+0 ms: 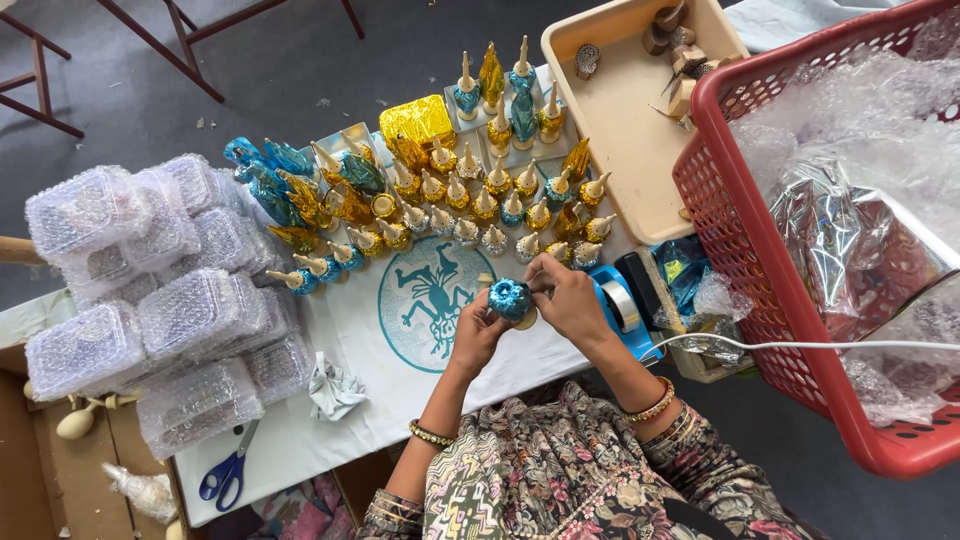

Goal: The person wraps small wooden figurines with shiny foil and secures them with tape. They handle each figurine individually, wrapping the foil around the body and then using a tape dispenser to seal the wrapping before placing the finished item aside.

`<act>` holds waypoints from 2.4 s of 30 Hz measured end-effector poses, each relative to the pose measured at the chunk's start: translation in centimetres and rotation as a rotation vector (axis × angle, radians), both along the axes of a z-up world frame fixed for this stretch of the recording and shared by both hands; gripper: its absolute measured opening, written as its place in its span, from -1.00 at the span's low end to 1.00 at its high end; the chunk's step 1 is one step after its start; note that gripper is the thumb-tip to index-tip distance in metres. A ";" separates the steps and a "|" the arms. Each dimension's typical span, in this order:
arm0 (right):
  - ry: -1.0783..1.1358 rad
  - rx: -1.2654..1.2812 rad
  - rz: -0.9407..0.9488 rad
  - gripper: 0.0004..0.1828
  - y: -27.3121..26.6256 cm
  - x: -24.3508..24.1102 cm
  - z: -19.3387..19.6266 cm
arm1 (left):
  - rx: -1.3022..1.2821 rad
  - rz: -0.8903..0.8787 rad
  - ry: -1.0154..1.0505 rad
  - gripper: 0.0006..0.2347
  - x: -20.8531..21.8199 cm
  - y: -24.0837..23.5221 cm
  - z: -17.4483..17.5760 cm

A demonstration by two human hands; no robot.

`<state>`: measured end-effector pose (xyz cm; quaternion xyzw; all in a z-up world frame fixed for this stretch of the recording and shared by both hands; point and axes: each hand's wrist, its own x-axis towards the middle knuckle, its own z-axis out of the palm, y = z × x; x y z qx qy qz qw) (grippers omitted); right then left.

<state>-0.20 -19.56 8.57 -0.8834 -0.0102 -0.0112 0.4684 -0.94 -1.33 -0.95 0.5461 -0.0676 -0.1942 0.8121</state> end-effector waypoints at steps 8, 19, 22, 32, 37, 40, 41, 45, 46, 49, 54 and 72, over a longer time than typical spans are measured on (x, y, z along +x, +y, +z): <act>0.029 0.159 -0.012 -0.75 0.3 -0.4 -3.5 | 0.073 0.071 0.017 -0.82 -0.2 0.2 0.8; -0.040 0.337 0.296 -0.21 3.0 0.0 -5.0 | 0.251 0.491 -0.061 -0.88 -0.8 0.7 -3.6; 0.115 0.434 0.177 -0.24 3.3 0.9 -9.5 | 0.477 0.455 -0.055 -0.92 -0.6 2.0 -2.8; 0.121 0.310 0.228 -0.45 7.6 2.5 -13.1 | 0.478 0.493 -0.075 -0.39 0.7 5.9 -1.2; -0.206 -0.156 0.152 -0.47 6.4 4.3 -17.3 | 0.777 0.626 -0.176 -0.45 3.0 8.5 -3.7; -0.342 -0.509 0.315 -0.47 5.8 4.5 -19.4 | 0.839 0.635 -0.154 -0.45 3.9 9.4 -6.6; -0.362 -0.569 0.325 -0.57 5.6 4.3 -20.0 | 0.880 0.607 -0.137 -0.45 3.8 9.6 -8.0; -0.201 -0.716 0.329 -0.84 5.7 4.1 -19.3 | 0.914 0.523 -0.035 -0.45 3.2 9.9 -10.0; -0.197 -0.716 0.333 -0.84 6.7 4.2 -18.0 | 0.914 0.522 -0.028 -0.45 3.1 10.0 -9.6; -0.250 -0.488 0.100 -0.83 9.0 4.8 -15.6 | 0.906 0.551 -0.102 -0.42 2.6 10.1 -8.6; 0.006 0.481 0.243 -0.80 13.5 6.7 -16.4 | 0.625 0.580 -0.108 -0.21 2.5 10.5 -10.1; 0.071 0.193 0.181 -0.80 16.1 8.3 -15.5 | 1.000 0.745 -0.379 -0.51 1.1 10.1 -8.8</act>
